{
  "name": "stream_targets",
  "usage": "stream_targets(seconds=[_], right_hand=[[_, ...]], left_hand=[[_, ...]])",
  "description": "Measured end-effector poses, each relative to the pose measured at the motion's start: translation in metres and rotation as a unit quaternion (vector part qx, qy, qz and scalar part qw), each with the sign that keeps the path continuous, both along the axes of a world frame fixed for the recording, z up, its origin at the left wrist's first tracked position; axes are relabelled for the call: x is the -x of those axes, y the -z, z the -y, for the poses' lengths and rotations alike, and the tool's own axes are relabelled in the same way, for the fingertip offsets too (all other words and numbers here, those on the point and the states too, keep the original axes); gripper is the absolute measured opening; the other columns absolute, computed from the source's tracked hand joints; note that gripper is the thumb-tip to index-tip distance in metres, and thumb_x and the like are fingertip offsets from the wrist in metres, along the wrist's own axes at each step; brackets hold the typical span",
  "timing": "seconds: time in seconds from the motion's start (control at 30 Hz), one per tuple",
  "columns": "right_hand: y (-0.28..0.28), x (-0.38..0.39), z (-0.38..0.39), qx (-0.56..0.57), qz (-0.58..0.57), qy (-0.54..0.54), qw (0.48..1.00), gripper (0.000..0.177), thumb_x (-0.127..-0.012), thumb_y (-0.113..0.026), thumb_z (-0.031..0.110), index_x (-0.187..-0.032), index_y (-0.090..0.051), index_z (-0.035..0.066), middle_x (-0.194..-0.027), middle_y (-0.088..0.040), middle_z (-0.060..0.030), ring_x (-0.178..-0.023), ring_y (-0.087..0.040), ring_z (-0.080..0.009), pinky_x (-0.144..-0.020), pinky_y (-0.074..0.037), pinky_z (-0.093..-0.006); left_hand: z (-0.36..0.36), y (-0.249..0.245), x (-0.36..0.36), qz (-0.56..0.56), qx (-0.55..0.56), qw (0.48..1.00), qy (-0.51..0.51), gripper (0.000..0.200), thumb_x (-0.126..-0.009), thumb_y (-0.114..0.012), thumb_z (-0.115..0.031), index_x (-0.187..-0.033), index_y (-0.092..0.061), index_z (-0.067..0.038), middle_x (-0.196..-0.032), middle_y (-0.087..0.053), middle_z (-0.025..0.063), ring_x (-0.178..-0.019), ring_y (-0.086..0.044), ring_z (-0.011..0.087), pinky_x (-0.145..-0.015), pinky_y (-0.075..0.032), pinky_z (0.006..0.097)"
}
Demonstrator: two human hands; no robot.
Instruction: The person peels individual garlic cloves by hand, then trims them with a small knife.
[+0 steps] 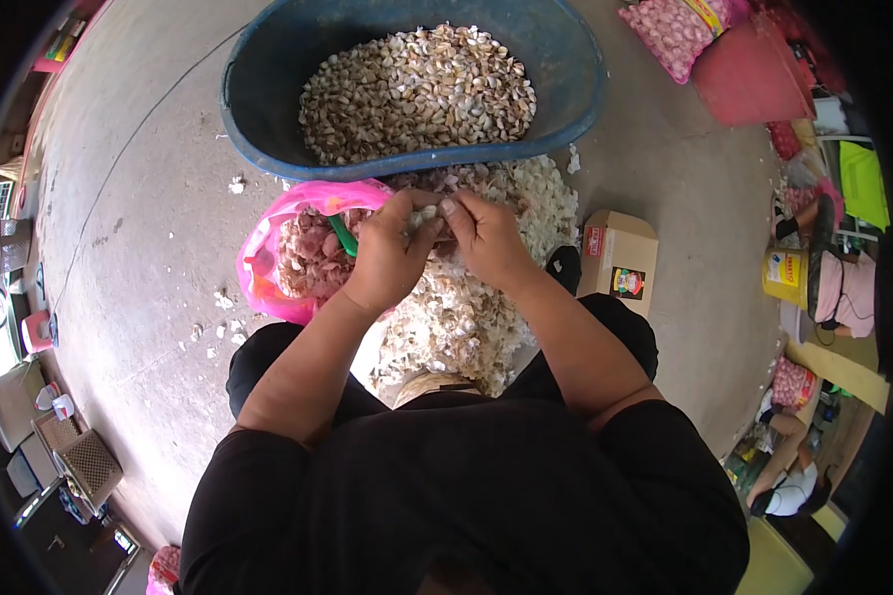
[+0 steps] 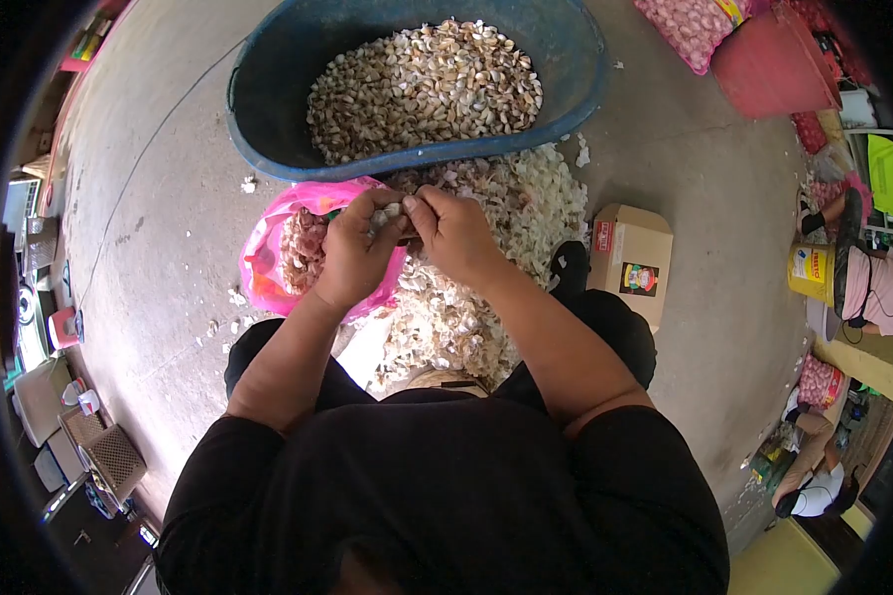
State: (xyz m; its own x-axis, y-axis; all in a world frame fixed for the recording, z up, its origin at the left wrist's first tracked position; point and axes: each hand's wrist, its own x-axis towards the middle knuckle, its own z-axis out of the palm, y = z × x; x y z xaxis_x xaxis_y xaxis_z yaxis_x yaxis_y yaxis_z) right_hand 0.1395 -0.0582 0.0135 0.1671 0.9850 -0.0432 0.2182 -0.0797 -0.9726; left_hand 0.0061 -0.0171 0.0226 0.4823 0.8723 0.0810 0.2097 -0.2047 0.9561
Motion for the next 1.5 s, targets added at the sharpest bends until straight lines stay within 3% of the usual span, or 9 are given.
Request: stream_targets(seconds=[0.2,0.4,0.5,0.7,0.9,1.0,1.2,1.3,1.5], right_hand=[[-0.009,-0.016,-0.001,0.076,0.067,-0.156,0.982,0.028,-0.087,-0.045,0.024,-0.078,-0.055,-0.001,-0.060,-0.056,-0.0130,-0.052,-0.055,-0.0214,-0.052,-0.042,-0.0326],[-0.011,-0.010,-0.001,0.066,0.038,-0.103,0.992,0.033,-0.085,-0.049,0.030,-0.078,-0.056,-0.002,-0.060,-0.056,-0.0119,-0.052,-0.053,-0.0172,-0.052,-0.041,-0.0307],[-0.023,-0.013,-0.001,0.193,0.007,-0.198,0.961,0.035,-0.084,-0.050,0.032,-0.078,-0.057,-0.002,-0.060,-0.056,-0.0105,-0.052,-0.051,-0.0155,-0.051,-0.041,-0.0296],[-0.022,-0.013,0.002,0.182,0.069,-0.238,0.952,0.037,-0.086,-0.048,0.034,-0.079,-0.060,0.000,-0.060,-0.057,-0.0055,-0.053,-0.049,-0.0127,-0.051,-0.040,-0.0284],[-0.008,-0.011,0.013,0.118,-0.111,-0.114,0.980,0.038,-0.089,-0.041,0.032,-0.080,-0.057,-0.001,-0.065,-0.056,-0.0064,-0.061,-0.048,-0.0111,-0.058,-0.040,-0.0281],[-0.012,-0.015,0.013,0.099,-0.099,-0.099,0.985,0.041,-0.089,-0.040,0.034,-0.077,-0.055,-0.002,-0.065,-0.054,-0.0063,-0.062,-0.047,-0.0122,-0.060,-0.040,-0.0283],[-0.005,-0.012,0.012,0.100,-0.055,-0.012,0.993,0.046,-0.088,-0.039,0.039,-0.073,-0.054,-0.001,-0.063,-0.052,-0.0054,-0.061,-0.046,-0.0121,-0.059,-0.039,-0.0279],[-0.012,-0.016,0.010,0.191,-0.056,-0.039,0.979,0.049,-0.087,-0.040,0.044,-0.075,-0.055,-0.001,-0.063,-0.052,-0.0050,-0.060,-0.045,-0.0112,-0.058,-0.039,-0.0266],[-0.009,-0.020,0.008,0.292,-0.194,-0.064,0.934,0.053,-0.084,-0.039,0.052,-0.078,-0.055,0.002,-0.065,-0.052,-0.0059,-0.063,-0.045,-0.0095,-0.058,-0.039,-0.0239]], left_hand=[[-0.014,-0.012,0.014,-0.087,0.047,0.986,0.133,0.025,-0.073,-0.062,-0.009,-0.093,-0.050,0.001,-0.079,-0.058,0.0155,-0.071,-0.059,0.0231,-0.062,-0.045,0.0308],[-0.018,-0.016,0.016,-0.153,0.076,0.966,0.196,0.038,-0.071,-0.066,-0.014,-0.098,-0.043,0.000,-0.082,-0.057,0.0167,-0.079,-0.057,0.0279,-0.067,-0.043,0.0341],[-0.018,-0.013,0.017,-0.151,0.065,0.966,0.199,0.036,-0.071,-0.066,-0.016,-0.095,-0.043,0.000,-0.082,-0.056,0.0169,-0.079,-0.057,0.0278,-0.067,-0.043,0.0341],[-0.019,-0.009,0.016,-0.100,0.121,0.949,0.274,0.033,-0.071,-0.067,-0.014,-0.088,-0.042,-0.001,-0.077,-0.053,0.0134,-0.073,-0.052,0.0187,-0.066,-0.042,0.0321],[-0.014,-0.011,0.013,0.020,0.169,0.957,0.235,0.029,-0.075,-0.064,-0.015,-0.086,-0.040,-0.004,-0.075,-0.048,0.0039,-0.067,-0.045,0.0105,-0.060,-0.040,0.0266],[-0.013,-0.014,0.011,0.087,0.220,0.944,0.231,0.028,-0.077,-0.063,-0.016,-0.085,-0.039,-0.005,-0.074,-0.045,0.0004,-0.066,-0.043,0.0073,-0.057,-0.039,0.0234],[-0.015,-0.014,0.007,-0.002,0.150,0.969,0.195,0.021,-0.076,-0.062,-0.012,-0.089,-0.048,-0.003,-0.074,-0.050,0.0019,-0.067,-0.045,0.0070,-0.057,-0.040,0.0225],[-0.018,-0.020,0.008,-0.083,0.182,0.951,0.236,0.017,-0.074,-0.063,-0.009,-0.085,-0.053,-0.002,-0.072,-0.052,0.0024,-0.067,-0.046,0.0077,-0.058,-0.040,0.0230],[-0.018,-0.017,0.013,-0.004,0.209,0.951,0.226,0.023,-0.069,-0.068,-0.009,-0.085,-0.054,-0.001,-0.071,-0.054,0.0009,-0.065,-0.048,0.0077,-0.059,-0.041,0.0232]])
